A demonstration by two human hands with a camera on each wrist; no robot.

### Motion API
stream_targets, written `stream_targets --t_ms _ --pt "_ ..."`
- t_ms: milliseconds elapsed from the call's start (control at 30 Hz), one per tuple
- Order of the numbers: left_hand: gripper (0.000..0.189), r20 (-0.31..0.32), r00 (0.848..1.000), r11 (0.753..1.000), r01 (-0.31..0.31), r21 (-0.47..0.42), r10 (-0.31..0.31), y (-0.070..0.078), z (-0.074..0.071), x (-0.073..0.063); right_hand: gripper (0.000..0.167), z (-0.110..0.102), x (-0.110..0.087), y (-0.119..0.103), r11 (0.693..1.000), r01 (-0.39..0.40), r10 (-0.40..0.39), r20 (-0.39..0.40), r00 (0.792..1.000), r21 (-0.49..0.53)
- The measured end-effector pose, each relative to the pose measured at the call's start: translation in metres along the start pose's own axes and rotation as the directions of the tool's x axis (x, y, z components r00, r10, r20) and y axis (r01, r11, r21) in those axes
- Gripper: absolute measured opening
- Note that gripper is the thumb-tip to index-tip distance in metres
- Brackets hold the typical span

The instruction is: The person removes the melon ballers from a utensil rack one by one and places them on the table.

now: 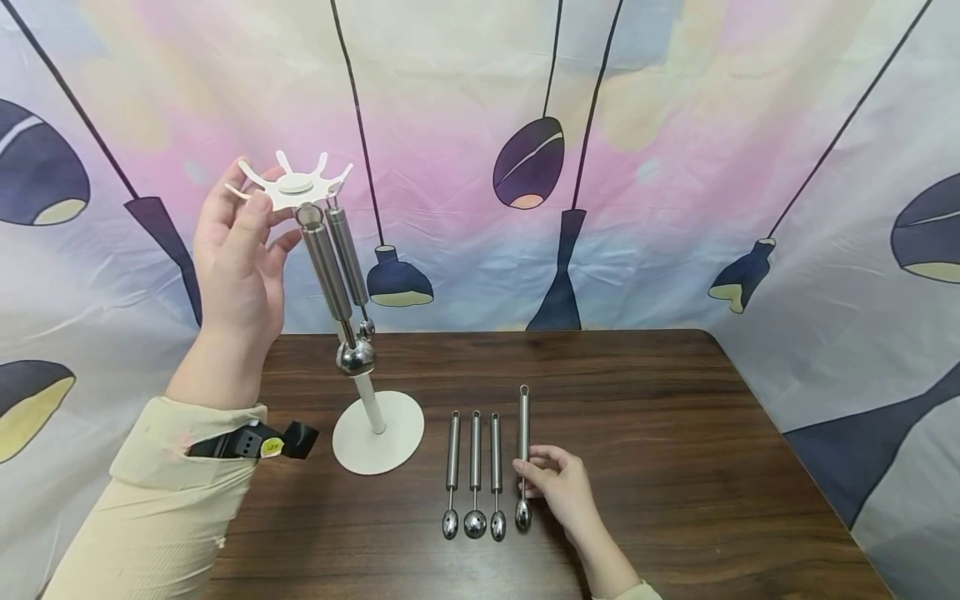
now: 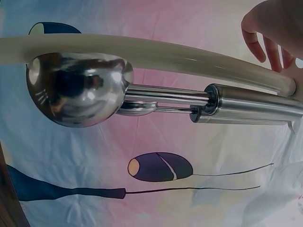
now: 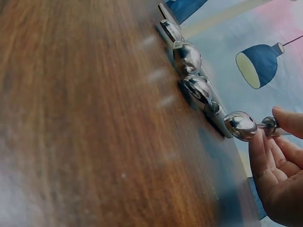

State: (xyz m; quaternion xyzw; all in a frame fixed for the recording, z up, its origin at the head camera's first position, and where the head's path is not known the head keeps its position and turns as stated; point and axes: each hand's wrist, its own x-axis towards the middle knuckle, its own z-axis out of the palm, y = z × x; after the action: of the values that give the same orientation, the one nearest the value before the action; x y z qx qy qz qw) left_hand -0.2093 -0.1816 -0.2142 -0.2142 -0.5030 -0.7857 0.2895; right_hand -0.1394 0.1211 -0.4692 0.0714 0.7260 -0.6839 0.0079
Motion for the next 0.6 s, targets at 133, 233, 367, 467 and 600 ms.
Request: stream_targets --t_ms 133,233,367,467,600 --pt "0.060 -0.013 1.000 1.000 -0.003 0.007 0.003 0.000 0.001 0.000 0.041 0.001 0.001 0.004 0.999 -0.006 0.006 0.022 1.000 -0.033" --pt "0.060 -0.018 1.000 1.000 -0.005 0.022 0.006 0.001 0.001 0.000 0.041 0.001 0.002 0.006 0.998 -0.014 0.016 0.039 0.999 -0.055" --pt "0.058 -0.024 1.000 1.000 -0.005 0.031 0.005 0.002 0.002 0.000 0.040 0.003 0.003 0.008 0.997 -0.024 0.028 0.053 0.998 -0.071" --pt "0.057 -0.032 0.999 1.000 -0.001 0.028 0.002 0.002 0.002 0.000 0.041 0.004 0.004 0.010 0.996 -0.030 0.035 0.061 0.998 -0.078" --pt "0.059 -0.034 0.999 0.999 -0.008 0.043 0.009 0.001 0.001 0.000 0.043 0.005 0.006 0.013 0.995 -0.036 0.043 0.073 0.996 -0.092"
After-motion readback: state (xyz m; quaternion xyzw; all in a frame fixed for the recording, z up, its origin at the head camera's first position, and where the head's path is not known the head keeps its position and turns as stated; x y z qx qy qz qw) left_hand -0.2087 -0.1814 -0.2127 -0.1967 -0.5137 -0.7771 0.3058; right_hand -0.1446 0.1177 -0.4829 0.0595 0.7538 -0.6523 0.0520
